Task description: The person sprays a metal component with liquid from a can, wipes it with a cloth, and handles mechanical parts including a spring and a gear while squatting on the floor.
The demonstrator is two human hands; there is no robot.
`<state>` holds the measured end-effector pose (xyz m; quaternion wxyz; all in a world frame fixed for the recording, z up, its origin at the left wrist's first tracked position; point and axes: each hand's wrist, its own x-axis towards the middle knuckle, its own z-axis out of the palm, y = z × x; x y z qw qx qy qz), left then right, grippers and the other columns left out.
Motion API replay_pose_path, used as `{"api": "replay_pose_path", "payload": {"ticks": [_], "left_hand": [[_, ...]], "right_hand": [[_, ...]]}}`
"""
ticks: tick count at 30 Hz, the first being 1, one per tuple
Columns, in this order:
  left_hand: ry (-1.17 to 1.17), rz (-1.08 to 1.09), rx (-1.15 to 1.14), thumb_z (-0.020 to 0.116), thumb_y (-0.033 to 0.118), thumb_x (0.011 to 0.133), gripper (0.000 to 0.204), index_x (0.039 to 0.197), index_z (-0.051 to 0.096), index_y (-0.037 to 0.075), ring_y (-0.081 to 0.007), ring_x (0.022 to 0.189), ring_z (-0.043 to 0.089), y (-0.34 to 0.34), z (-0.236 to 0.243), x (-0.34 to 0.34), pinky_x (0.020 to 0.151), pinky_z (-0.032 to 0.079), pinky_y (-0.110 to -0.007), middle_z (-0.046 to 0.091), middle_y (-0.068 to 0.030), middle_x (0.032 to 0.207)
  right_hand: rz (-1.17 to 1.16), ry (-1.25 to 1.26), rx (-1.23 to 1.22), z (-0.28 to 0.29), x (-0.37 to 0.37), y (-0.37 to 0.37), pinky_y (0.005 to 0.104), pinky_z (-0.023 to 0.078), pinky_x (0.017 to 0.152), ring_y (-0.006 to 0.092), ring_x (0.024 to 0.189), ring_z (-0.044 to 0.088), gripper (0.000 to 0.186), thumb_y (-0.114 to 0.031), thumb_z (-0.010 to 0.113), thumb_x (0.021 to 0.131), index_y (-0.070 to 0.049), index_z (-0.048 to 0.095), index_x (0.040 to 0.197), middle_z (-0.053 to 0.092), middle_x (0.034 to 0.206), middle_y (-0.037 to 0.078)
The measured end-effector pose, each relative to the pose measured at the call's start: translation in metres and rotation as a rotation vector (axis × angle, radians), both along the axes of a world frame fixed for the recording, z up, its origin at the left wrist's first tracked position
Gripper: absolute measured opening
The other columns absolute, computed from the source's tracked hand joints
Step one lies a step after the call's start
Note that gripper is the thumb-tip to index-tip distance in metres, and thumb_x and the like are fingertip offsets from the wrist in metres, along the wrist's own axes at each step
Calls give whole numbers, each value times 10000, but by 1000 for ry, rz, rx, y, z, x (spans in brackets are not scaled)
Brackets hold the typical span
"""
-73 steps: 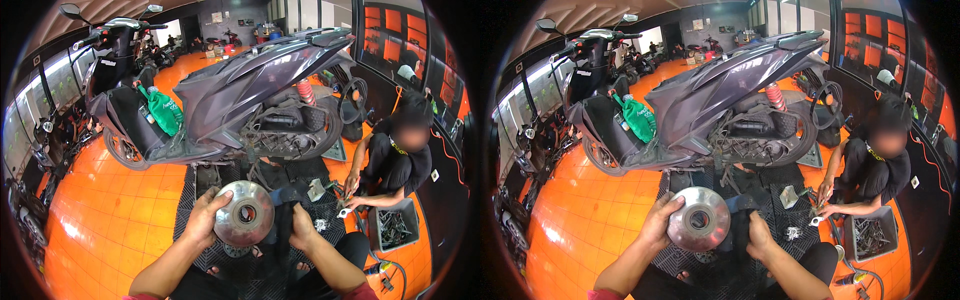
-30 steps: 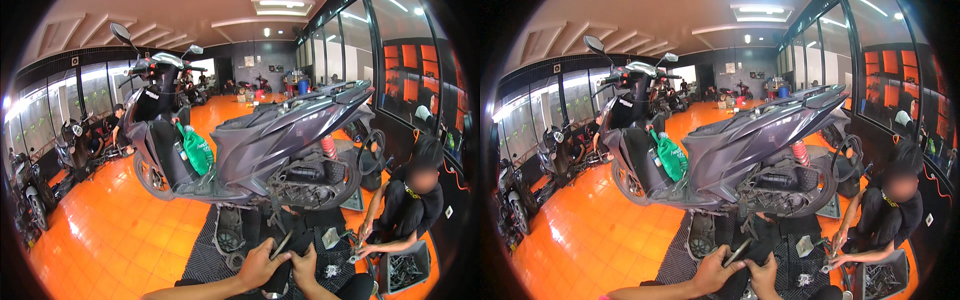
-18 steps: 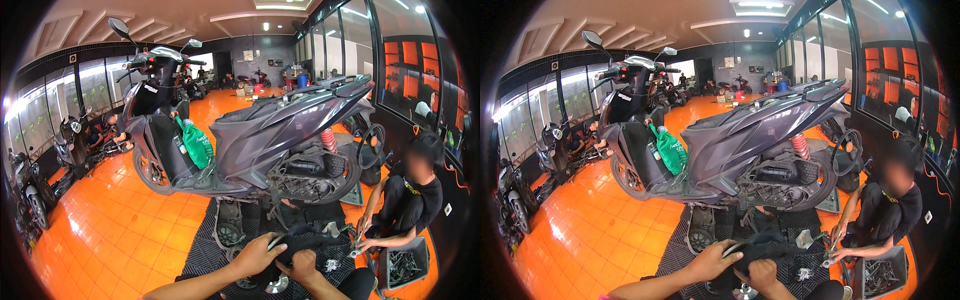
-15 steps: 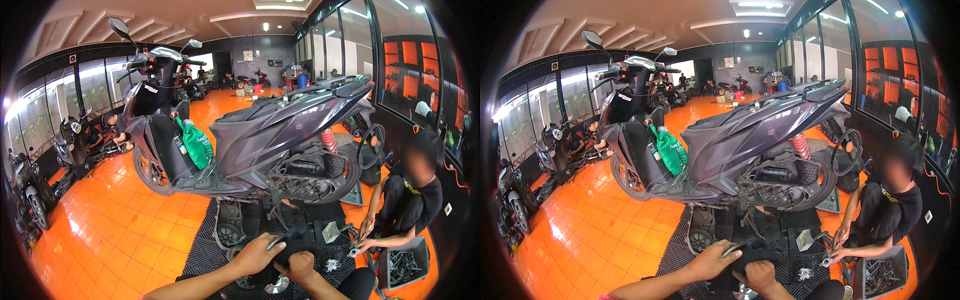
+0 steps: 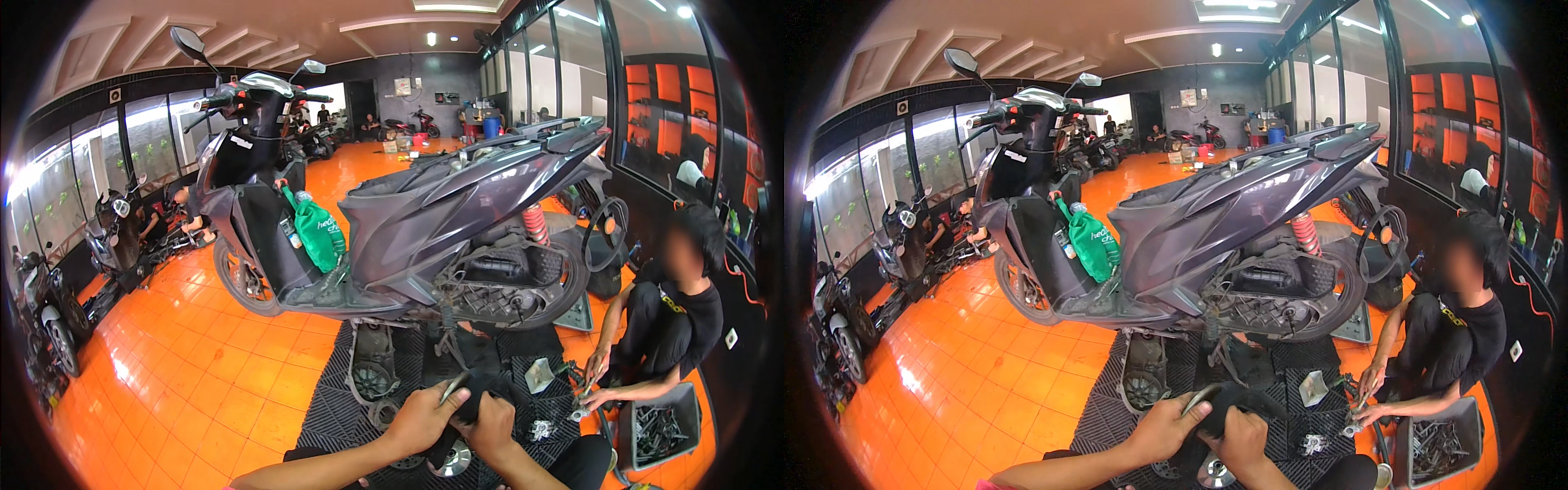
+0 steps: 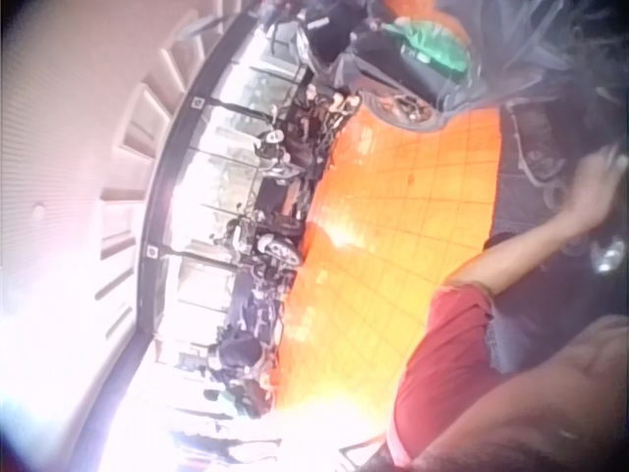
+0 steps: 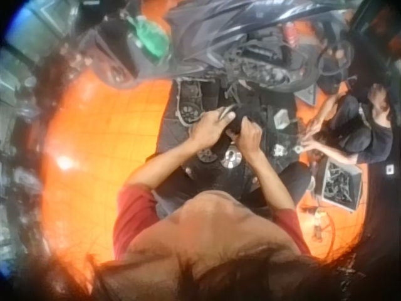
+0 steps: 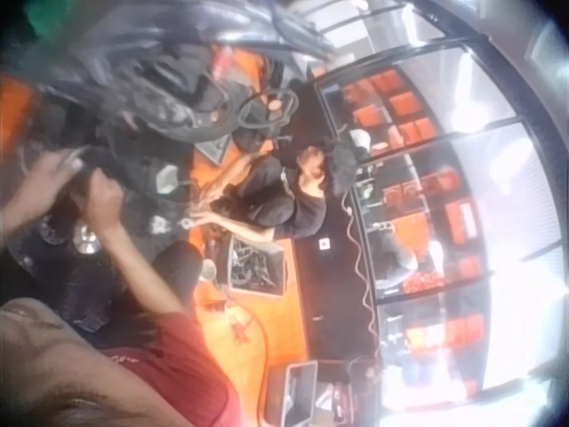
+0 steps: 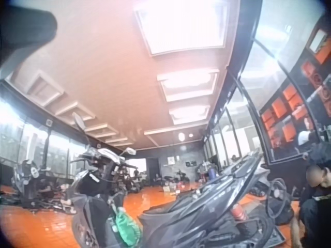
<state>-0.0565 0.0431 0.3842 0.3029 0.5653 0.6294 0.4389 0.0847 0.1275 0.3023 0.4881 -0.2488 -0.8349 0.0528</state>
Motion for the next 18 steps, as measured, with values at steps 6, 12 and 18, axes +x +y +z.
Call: {"api": "replay_pose_path", "payload": {"ticks": [6,12,18], "left_hand": [[122,24,164,564,344,1012,461,1332,573,13,-268,661,645,-5,1,13,657,503,-386,673,-192,764],[329,-132,510,625,122,913,493,1378,535,-16,-362,896,692,-7,-26,20,797,540,-418,715,-191,1016],[-19,185,289,613,305,980,407,1231,636,-16,-256,958,695,6,-4,4,864,522,-356,703,-222,1081]], "right_hand": [[11,201,-650,-6,-12,-2,429,540,649,384,731,703,479,-336,822,745,37,645,988,703,806,194],[542,696,-1645,-39,-8,2,353,530,813,190,975,667,460,-149,806,768,-25,665,1188,737,993,122],[389,239,-1789,26,18,3,334,553,843,218,934,691,324,-250,630,951,0,647,1157,705,1058,98]]}}
